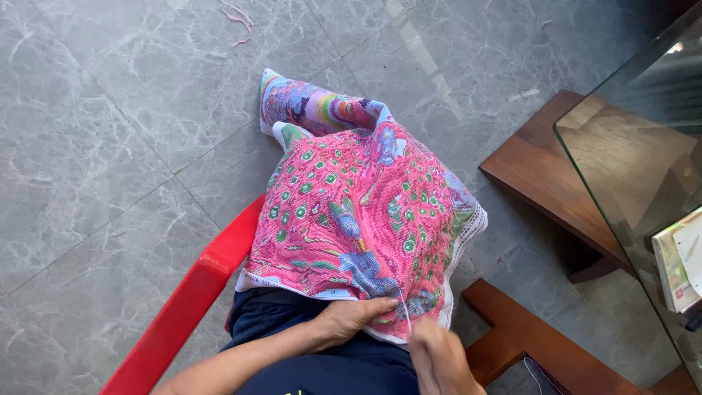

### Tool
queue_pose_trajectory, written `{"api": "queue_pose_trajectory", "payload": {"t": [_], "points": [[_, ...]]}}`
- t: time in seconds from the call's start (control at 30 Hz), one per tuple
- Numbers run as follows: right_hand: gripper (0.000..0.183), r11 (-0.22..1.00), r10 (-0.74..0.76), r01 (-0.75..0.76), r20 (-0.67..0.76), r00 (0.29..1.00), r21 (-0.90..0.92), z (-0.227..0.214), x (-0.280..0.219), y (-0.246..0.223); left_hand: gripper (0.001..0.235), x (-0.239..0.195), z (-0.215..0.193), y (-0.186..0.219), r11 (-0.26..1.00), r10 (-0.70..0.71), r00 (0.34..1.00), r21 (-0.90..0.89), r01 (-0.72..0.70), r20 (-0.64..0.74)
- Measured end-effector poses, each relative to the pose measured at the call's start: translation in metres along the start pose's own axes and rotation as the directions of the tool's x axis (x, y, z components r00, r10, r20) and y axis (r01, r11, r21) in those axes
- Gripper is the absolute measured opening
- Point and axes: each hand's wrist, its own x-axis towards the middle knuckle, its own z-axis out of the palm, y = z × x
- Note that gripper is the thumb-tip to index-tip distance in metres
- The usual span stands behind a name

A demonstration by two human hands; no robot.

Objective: A person is performing cross-stitching on a pink patterned fabric using a needle and thread while sitting in a chair.

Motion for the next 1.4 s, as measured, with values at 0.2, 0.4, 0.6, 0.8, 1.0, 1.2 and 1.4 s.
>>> {"api": "queue_pose_trajectory", "payload": {"t": [0.2,0.4,0.6,0.8,1.0,1.2,1.4], "points": [[0.022,0.996,0.082,-0.076,0.244,0.966,-0.036,0.324,-0.124,0.319,0.042,0.006,-0.006,-0.006,0.999,-0.034,0.999,0.017,0.033,0.023],[0.014,0.815,-0.097,-0.122,0.341,0.935,0.566,0.026,0.019,0.094,0.053,0.010,-0.012,-0.007,0.989,-0.080,0.996,0.126,0.084,-0.032],[0.018,0.817,-0.204,0.263,-0.170,0.964,0.512,0.068,0.056,0.073,0.038,0.011,-0.012,-0.007,0.999,-0.031,0.999,0.044,0.029,0.045],[0.018,0.861,-0.296,0.366,-0.237,0.925,0.354,0.078,0.058,0.075,0.037,0.002,-0.003,0.003,1.000,-0.005,0.997,0.017,0.003,0.081],[0.018,0.874,-0.330,0.386,-0.221,0.918,0.297,0.076,0.060,0.077,0.035,0.004,-0.005,0.002,0.999,-0.045,0.998,0.000,0.045,0.052],[0.015,0.876,-0.352,0.402,-0.215,0.911,0.266,0.072,0.064,0.071,0.031,0.008,-0.007,-0.005,0.999,0.020,0.998,0.047,-0.022,0.052],[0.016,0.881,-0.459,0.473,-0.225,0.859,0.009,0.067,0.066,0.060,0.035,0.004,-0.007,-0.005,0.931,0.213,0.974,0.319,-0.179,-0.077]]}}
